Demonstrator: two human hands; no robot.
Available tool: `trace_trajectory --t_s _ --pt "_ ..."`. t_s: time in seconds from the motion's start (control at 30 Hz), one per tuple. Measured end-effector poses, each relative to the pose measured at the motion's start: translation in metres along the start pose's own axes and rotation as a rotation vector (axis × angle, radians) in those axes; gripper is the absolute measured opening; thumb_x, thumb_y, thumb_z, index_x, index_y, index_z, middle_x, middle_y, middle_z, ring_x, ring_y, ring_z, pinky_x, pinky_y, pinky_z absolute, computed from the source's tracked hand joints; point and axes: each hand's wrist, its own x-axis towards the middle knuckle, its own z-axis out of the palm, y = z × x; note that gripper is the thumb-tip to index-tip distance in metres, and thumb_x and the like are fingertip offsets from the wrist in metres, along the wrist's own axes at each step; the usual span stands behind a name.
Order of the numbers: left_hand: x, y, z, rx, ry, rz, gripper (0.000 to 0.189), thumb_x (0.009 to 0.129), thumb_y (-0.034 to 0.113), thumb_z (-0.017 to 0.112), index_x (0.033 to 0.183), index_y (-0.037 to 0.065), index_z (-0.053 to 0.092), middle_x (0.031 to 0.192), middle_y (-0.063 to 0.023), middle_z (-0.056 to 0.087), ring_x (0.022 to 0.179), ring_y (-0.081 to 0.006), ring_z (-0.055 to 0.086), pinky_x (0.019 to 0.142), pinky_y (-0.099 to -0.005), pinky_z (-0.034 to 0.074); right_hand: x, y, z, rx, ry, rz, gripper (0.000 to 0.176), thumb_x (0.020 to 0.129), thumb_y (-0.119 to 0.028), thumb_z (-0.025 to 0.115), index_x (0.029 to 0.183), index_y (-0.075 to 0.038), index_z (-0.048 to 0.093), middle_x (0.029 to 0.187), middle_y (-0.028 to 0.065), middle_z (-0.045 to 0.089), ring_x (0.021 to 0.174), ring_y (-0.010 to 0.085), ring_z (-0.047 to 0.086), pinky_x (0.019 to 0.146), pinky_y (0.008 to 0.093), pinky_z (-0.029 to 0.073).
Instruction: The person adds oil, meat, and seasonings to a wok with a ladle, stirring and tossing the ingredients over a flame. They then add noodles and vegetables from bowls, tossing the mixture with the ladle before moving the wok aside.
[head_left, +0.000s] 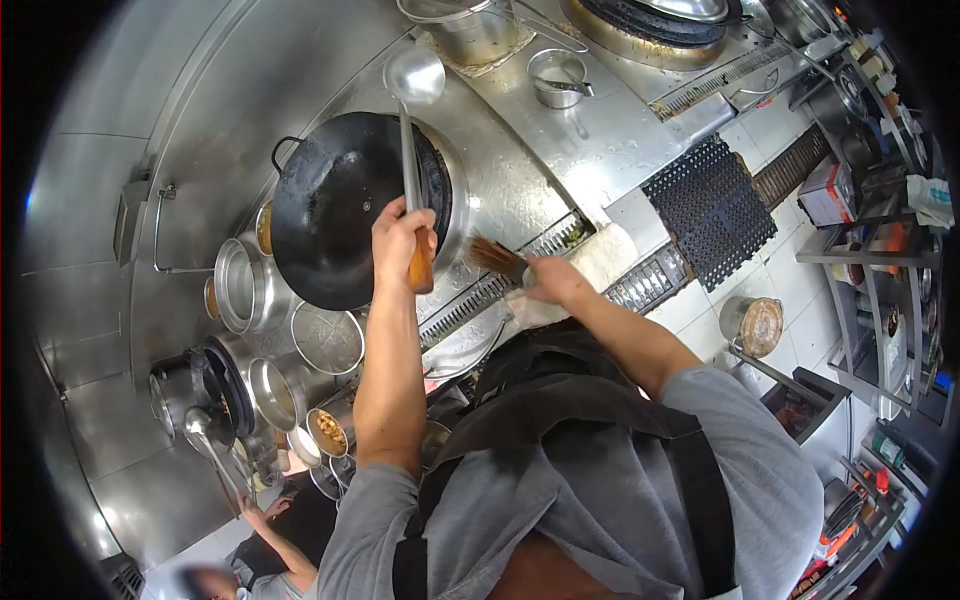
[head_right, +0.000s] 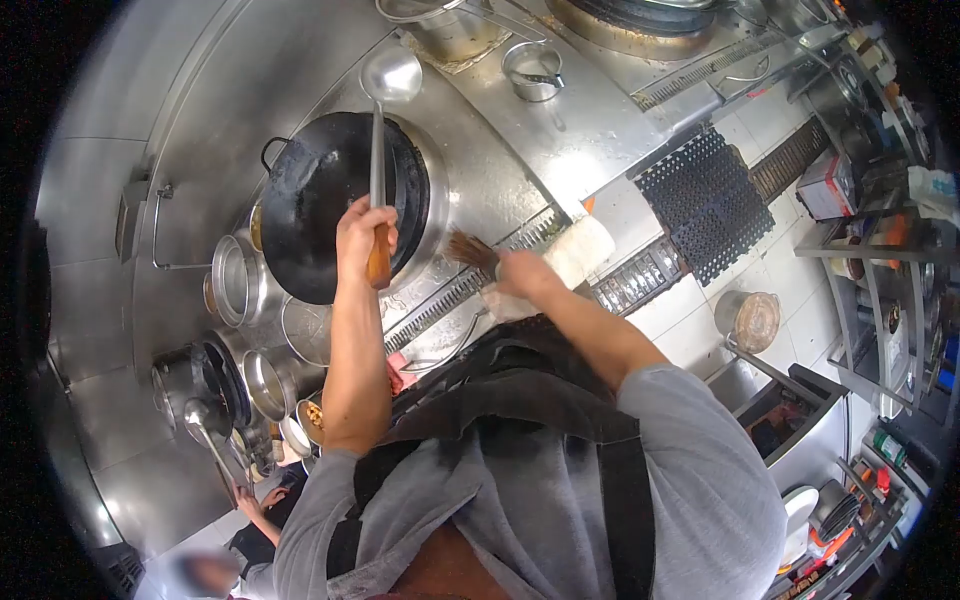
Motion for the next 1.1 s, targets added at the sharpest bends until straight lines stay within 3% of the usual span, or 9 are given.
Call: trace_trajectory --t_s 0.1,0.27,0.33,0.4,0.5,0.6,0.83,1.0,1.1 --pt "-0.009 -0.008 -0.003 0.183 0.031 0.005 0.049 0.066 0.0 0.059 0.112 -0.013 0.048 0.058 -0.0088 0.054 0.041 -0.0151 0.051 0.038 -0.0276 0.039 -0.016 0.027 -0.043 0.625 0.102 0.223 0.059 0.061 -0.03 0.066 0.109 0.004 0.06 0.098 0.0214 0.065 0.087 0.0289 0.064 0.078 0.0334 0.05" --pt "-0.017 -0.018 -0.001 0.729 -0.017 0.085 0.039 0.062 0.007 0.059 0.099 -0.005 0.06 0.068 -0.0191 0.062 0.057 -0.0262 0.062 0.055 -0.0334 0.049 -0.048 0.084 -0.097 0.694 0.536 0.225 0.057 0.063 -0.019 0.065 0.115 0.002 0.058 0.097 0.0172 0.066 0.085 0.0233 0.064 0.073 0.03 0.05" --pt "-0.011 -0.038 0.004 0.952 -0.05 0.138 0.033 0.064 0.011 0.06 0.092 -0.005 0.06 0.082 -0.0267 0.063 0.082 -0.0394 0.062 0.076 -0.0417 0.049 -0.051 0.107 -0.108 0.586 0.791 0.302 0.055 0.065 -0.019 0.066 0.115 0.003 0.057 0.102 0.0226 0.063 0.085 0.0306 0.064 0.074 0.0334 0.05" --pt "-0.02 -0.056 0.016 1.116 -0.024 0.22 0.033 0.067 0.011 0.057 0.095 -0.005 0.057 0.083 -0.029 0.062 0.082 -0.0427 0.061 0.078 -0.0462 0.048 -0.052 0.103 -0.121 0.375 0.951 0.43 0.055 0.066 -0.019 0.068 0.116 0.001 0.056 0.107 0.0249 0.06 0.088 0.0365 0.063 0.075 0.0369 0.051" --pt "-0.03 -0.069 0.024 1.221 0.015 0.158 0.034 0.07 0.01 0.056 0.1 -0.005 0.052 0.081 -0.0306 0.061 0.081 -0.0453 0.06 0.077 -0.0494 0.048 -0.041 0.114 -0.103 -0.091 0.71 0.405 0.054 0.067 -0.017 0.069 0.117 -0.001 0.056 0.105 0.0249 0.06 0.089 0.0395 0.06 0.077 0.0399 0.05" --pt "-0.032 -0.078 0.02 1.212 0.0 0.187 0.035 0.071 0.01 0.055 0.103 -0.004 0.049 0.079 -0.0312 0.06 0.079 -0.0468 0.059 0.076 -0.0507 0.048 -0.062 0.076 -0.103 0.086 0.378 -0.026 0.05 0.067 -0.014 0.068 0.114 -0.001 0.057 0.1 0.0249 0.06 0.09 0.0387 0.059 0.082 0.0408 0.047" --pt "-0.11 -0.069 -0.014 0.972 -0.083 0.079 0.044 0.067 0.012 0.058 0.109 0.0 0.056 0.076 -0.0254 0.061 0.073 -0.0387 0.062 0.068 -0.0453 0.048 -0.005 0.031 -0.156 0.142 0.738 -0.069 0.049 0.069 -0.017 0.067 0.114 -0.001 0.056 0.099 0.0234 0.061 0.093 0.0378 0.058 0.081 0.0412 0.047" --pt "-0.169 -0.051 -0.031 0.874 -0.076 -0.17 0.051 0.067 0.015 0.064 0.116 0.002 0.056 0.069 -0.019 0.06 0.062 -0.0283 0.061 0.061 -0.0359 0.048 0.135 0.02 -0.186 0.016 0.751 -0.157 0.049 0.07 -0.019 0.066 0.115 -0.003 0.055 0.097 0.0218 0.061 0.093 0.0373 0.058 0.081 0.0429 0.047" --pt "-0.187 -0.05 -0.031 0.772 -0.03 -0.262 0.05 0.068 0.013 0.065 0.116 0.003 0.056 0.069 -0.0177 0.061 0.061 -0.0258 0.061 0.06 -0.0336 0.048 0.197 0.022 -0.182 -0.141 0.608 0.031 0.049 0.07 -0.019 0.066 0.115 -0.005 0.056 0.1 0.021 0.061 0.093 0.0377 0.058 0.083 0.0437 0.046"
